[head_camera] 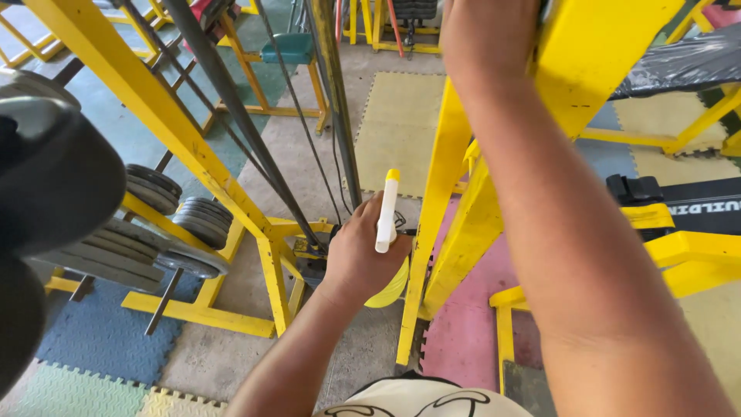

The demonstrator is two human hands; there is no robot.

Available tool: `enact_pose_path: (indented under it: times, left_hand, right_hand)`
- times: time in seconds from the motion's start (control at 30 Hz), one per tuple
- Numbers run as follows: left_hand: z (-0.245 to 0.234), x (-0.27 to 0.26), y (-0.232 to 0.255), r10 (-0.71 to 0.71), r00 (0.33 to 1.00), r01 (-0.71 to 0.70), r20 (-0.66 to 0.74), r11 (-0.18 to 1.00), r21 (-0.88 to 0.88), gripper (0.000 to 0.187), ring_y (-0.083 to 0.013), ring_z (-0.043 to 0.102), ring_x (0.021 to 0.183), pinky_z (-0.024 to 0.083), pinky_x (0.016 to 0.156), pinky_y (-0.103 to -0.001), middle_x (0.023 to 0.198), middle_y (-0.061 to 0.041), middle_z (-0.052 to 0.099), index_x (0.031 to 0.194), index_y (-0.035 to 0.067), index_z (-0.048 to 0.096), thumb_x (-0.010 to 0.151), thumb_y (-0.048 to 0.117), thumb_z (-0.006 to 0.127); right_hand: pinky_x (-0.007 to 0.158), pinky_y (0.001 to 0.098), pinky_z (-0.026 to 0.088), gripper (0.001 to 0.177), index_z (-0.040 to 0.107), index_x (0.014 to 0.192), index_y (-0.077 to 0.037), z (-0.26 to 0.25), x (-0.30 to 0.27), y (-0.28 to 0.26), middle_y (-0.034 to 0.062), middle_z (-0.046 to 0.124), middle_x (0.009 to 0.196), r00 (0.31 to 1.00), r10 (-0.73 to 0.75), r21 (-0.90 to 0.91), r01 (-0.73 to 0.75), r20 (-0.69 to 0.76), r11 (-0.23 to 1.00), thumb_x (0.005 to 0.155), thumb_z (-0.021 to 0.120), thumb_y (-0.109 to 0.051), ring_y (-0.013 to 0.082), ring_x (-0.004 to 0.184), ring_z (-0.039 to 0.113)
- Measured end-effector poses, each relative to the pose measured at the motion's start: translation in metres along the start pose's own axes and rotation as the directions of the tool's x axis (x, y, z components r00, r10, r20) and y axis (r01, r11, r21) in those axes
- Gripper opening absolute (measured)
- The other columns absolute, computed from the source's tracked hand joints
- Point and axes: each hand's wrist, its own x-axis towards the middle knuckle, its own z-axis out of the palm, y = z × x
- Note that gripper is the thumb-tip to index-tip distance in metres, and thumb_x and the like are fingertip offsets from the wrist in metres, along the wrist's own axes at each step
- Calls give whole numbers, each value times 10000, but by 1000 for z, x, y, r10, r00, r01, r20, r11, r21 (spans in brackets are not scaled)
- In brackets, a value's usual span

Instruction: Cleaning various parts of yellow gym machines with a spray bottle and a cloth.

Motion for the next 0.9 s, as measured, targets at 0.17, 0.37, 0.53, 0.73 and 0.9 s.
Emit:
enact_pose_path:
  times: [0.17, 0.37, 0.53, 0.73, 0.9]
  left_hand:
    - [1, 1, -2, 44, 999, -44, -17, 999, -1, 669, -395, 671, 1066, 558, 865, -476, 1220, -148, 674, 1384, 88, 546, 757, 235, 726]
    - [4, 4, 1, 50, 999, -50, 5, 999, -16, 652, -391, 674, 1058, 559, 858, -478, 1204, -150, 676, 1370, 103, 564, 753, 245, 718]
    - [5, 11, -1, 55, 998, -55, 36, 998, -13, 610, -392, 670, 1068, 555, 862, -480, 1182, -148, 687, 1332, 109, 591, 759, 264, 731]
    - [-1, 19, 13, 59, 997, -58, 46, 998, -29, 542, -378, 682, 1078, 559, 878, -466, 1160, -145, 708, 1281, 113, 620, 773, 271, 724]
    - [-8, 21, 36, 106, 994, -104, 29, 993, -62, 592, -370, 685, 1086, 560, 895, -454, 1201, -141, 705, 1331, 131, 611, 760, 264, 691]
  right_hand:
    - [1248, 640, 248, 594, 407, 1587, -6, 15, -85, -23, 265, 335, 1619, 945, -183, -93, 164, -270, 982, 1068, 655, -156, 518, 1505, 263]
    - [1270, 631, 221, 678, 313, 1659, -54, 91, -194, -2, 225, 195, 1718, 984, -160, -69, 155, -74, 985, 1019, 534, -7, 469, 1590, 152]
    - [1263, 583, 241, 745, 309, 1621, -42, 70, -221, -13, 272, 190, 1699, 992, -113, 296, 92, 54, 951, 912, 506, 74, 507, 1571, 174]
    - [1154, 462, 387, 699, 350, 1569, -60, 32, -224, -14, 292, 332, 1608, 980, 50, 593, -157, 193, 790, 926, 620, -16, 449, 1438, 402]
    - [901, 394, 553, 656, 417, 1573, -179, -20, -223, -29, 139, 667, 1301, 722, 335, 589, -690, 606, 421, 944, 574, -78, 311, 1037, 668]
